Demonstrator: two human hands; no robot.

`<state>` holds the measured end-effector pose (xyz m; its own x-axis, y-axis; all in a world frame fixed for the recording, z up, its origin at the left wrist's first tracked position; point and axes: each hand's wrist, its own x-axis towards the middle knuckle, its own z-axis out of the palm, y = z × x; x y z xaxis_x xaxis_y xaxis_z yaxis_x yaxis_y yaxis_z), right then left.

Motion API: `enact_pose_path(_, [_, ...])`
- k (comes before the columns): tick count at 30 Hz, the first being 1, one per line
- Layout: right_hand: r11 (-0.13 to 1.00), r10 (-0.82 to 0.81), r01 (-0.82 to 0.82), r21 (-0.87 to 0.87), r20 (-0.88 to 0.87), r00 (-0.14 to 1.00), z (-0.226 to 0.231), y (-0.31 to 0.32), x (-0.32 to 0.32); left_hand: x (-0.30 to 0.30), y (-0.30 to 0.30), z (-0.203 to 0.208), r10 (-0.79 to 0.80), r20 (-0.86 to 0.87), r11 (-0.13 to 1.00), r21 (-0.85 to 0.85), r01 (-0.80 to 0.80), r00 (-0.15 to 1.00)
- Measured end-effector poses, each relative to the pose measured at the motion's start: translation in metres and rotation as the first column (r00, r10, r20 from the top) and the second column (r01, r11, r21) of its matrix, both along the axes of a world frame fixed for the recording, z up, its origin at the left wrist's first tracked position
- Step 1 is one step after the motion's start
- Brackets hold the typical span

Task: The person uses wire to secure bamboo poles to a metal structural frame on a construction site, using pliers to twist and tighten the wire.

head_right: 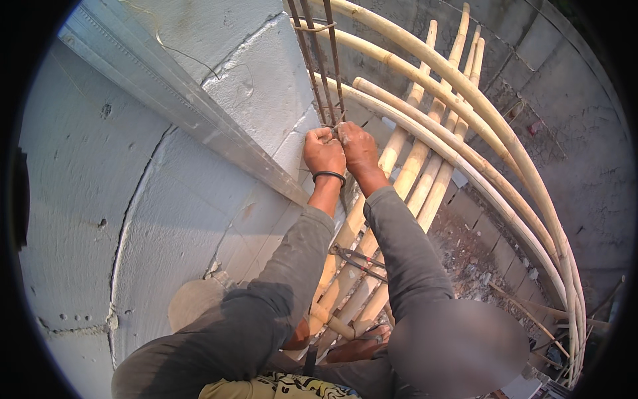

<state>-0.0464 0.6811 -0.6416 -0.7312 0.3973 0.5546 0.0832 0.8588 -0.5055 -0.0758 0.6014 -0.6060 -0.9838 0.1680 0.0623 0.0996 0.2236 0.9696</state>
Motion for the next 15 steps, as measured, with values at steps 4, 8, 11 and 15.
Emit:
enact_pose_path(4, [0.984, -0.122, 0.125, 0.128, -0.030, 0.992, -0.004, -0.005, -0.003, 0.000, 0.002, 0.029, -0.189, -0.075, 0.897, -0.418, 0.141, 0.979])
enact_pose_path(8, [0.983, -0.166, 0.170, 0.065, -0.058, 0.984, -0.011, -0.021, -0.004, 0.020, 0.009, 0.025, -0.297, -0.395, 0.856, -0.514, 0.059, 0.869])
enact_pose_path(11, [0.949, -0.253, 0.240, -0.204, -0.041, 0.967, -0.009, -0.018, 0.002, 0.064, 0.018, 0.064, -0.500, -0.442, 0.854, -0.391, 0.342, 0.745])
enact_pose_path(15, [0.451, -0.311, 0.143, -0.881, -0.005, 0.950, -0.001, -0.046, -0.028, 0.084, 0.021, 0.069, -0.519, -0.452, 0.855, -0.249, 0.455, 0.726])
